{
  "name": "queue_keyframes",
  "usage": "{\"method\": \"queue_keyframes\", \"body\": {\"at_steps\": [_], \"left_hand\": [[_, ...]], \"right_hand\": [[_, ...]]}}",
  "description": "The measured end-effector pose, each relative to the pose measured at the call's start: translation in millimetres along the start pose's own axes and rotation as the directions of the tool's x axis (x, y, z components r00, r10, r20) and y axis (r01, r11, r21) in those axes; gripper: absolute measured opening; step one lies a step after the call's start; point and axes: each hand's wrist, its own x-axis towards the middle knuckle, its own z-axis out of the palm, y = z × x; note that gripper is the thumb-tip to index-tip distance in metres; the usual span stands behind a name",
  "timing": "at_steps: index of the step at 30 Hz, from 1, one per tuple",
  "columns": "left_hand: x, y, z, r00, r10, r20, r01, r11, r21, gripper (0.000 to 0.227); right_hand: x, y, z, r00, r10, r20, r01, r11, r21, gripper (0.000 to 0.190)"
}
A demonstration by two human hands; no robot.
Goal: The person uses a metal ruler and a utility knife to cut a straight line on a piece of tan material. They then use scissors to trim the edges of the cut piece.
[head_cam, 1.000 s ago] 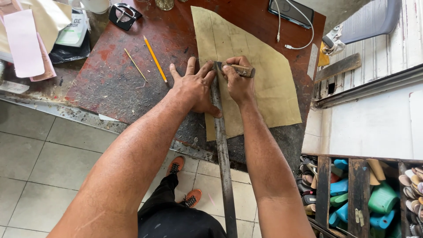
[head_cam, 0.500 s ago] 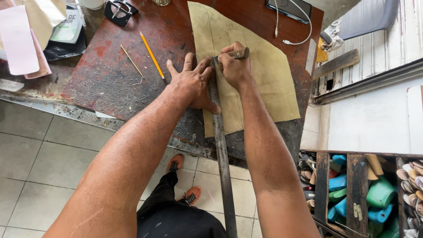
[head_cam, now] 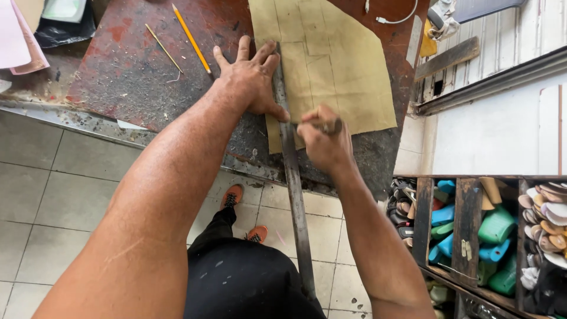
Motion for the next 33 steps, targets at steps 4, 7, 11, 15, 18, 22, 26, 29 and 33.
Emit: {"method": "queue_keyframes", "body": {"at_steps": [4, 7, 11, 15, 18, 22, 26, 29, 33], "left_hand": [[-2, 2, 1, 1.000, -0.025, -0.005, 0.025, 1.000, 0.007, 0.135], [-4, 2, -1, 1.000, -0.022, -0.005, 0.022, 1.000, -0.002, 0.132], [-5, 1, 1, 1.000, -0.002, -0.027, 0.002, 0.999, -0.033, 0.132], [-8, 0, 4, 1.000, -0.002, -0.029, 0.001, 0.999, -0.033, 0.131], [-10, 0, 10, 0.998, 0.017, -0.068, -0.019, 0.999, -0.037, 0.132], [-17, -6, 33, 0.966, -0.004, -0.258, -0.024, 0.994, -0.108, 0.133], [-34, -33, 107, 0.716, 0.118, -0.688, -0.243, 0.966, -0.087, 0.109], [-58, -44, 147, 0.532, 0.125, -0.837, -0.350, 0.933, -0.083, 0.084], [-68, -59, 164, 0.398, 0.201, -0.895, -0.415, 0.909, 0.019, 0.070]], "right_hand": [[-66, 3, -9, 0.990, 0.127, 0.062, -0.125, 0.992, -0.027, 0.008], [-106, 30, -10, 0.992, -0.018, 0.126, 0.025, 0.998, -0.053, 0.018], [-176, 37, -4, 0.980, -0.096, 0.173, 0.099, 0.995, -0.008, 0.016], [-212, 48, 22, 0.992, 0.077, 0.102, -0.074, 0.997, -0.029, 0.021], [-216, 50, 38, 0.990, 0.120, 0.068, -0.106, 0.977, -0.186, 0.053], [-214, 46, 29, 0.980, 0.159, 0.118, -0.144, 0.982, -0.125, 0.052], [-208, 48, -21, 0.966, 0.232, 0.110, -0.207, 0.958, -0.200, 0.064], [-192, 58, -57, 0.999, 0.023, 0.048, -0.006, 0.949, -0.315, 0.045], [-140, 60, -95, 0.938, 0.348, 0.003, -0.265, 0.721, -0.640, 0.050]]}}
